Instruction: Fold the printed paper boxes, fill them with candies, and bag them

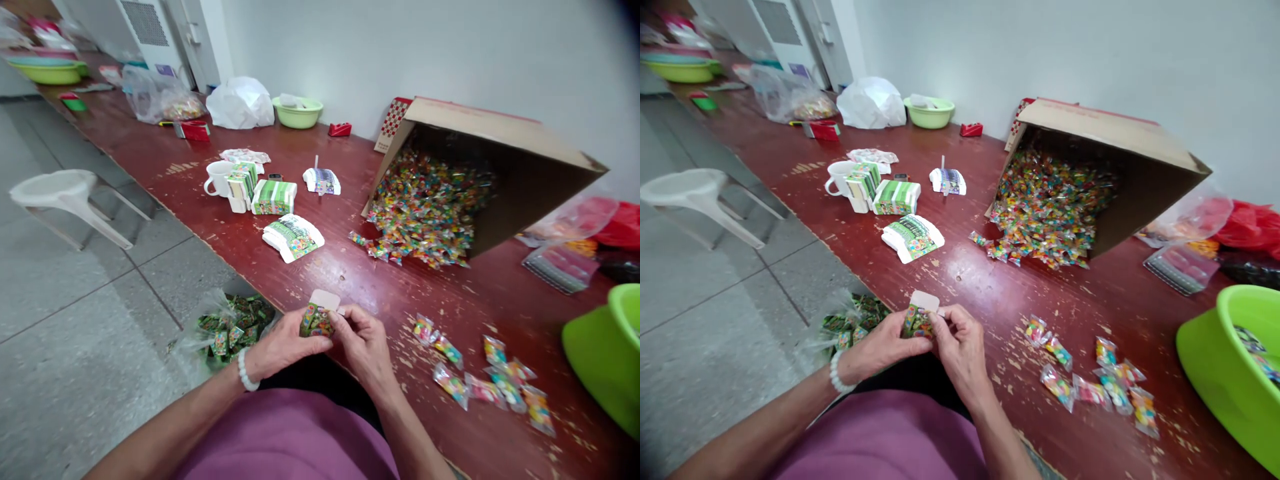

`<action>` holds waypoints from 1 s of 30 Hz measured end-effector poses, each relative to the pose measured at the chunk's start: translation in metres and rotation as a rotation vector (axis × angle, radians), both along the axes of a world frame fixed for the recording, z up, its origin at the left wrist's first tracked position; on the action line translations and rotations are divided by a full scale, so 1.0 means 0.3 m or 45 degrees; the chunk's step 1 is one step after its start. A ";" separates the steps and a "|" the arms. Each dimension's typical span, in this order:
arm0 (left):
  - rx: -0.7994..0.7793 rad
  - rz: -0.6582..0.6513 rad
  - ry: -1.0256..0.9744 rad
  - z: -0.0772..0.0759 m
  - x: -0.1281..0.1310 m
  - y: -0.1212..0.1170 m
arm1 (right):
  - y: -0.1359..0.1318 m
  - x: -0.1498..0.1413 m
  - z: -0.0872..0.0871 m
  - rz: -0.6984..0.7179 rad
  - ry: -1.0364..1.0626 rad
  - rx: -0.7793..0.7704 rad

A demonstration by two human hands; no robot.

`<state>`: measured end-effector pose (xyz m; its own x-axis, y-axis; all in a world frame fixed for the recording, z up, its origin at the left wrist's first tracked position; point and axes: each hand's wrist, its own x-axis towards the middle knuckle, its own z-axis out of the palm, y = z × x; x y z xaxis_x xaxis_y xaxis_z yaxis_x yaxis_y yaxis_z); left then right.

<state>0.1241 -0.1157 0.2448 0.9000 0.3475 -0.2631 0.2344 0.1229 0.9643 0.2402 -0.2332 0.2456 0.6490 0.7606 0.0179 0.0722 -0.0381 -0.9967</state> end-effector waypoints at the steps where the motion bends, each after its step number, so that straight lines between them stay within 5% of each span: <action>1: 0.138 0.065 -0.002 0.003 0.001 -0.005 | 0.001 0.004 0.006 -0.013 -0.037 -0.003; 4: 0.279 0.301 -0.057 0.008 -0.003 -0.025 | 0.005 0.011 0.018 -0.002 -0.002 0.000; 8: 0.092 0.427 -0.185 0.012 -0.013 -0.056 | 0.014 -0.009 -0.009 -0.124 0.205 0.103; 14: -0.099 0.439 -0.270 0.022 -0.004 -0.063 | 0.014 -0.054 -0.033 -0.131 0.364 0.338; 21: -0.309 0.247 -0.187 0.022 -0.017 -0.025 | -0.014 -0.014 -0.034 -0.037 0.274 0.145; 30: 0.025 0.157 -0.204 -0.006 -0.019 -0.010 | 0.003 0.046 -0.038 0.060 0.597 0.205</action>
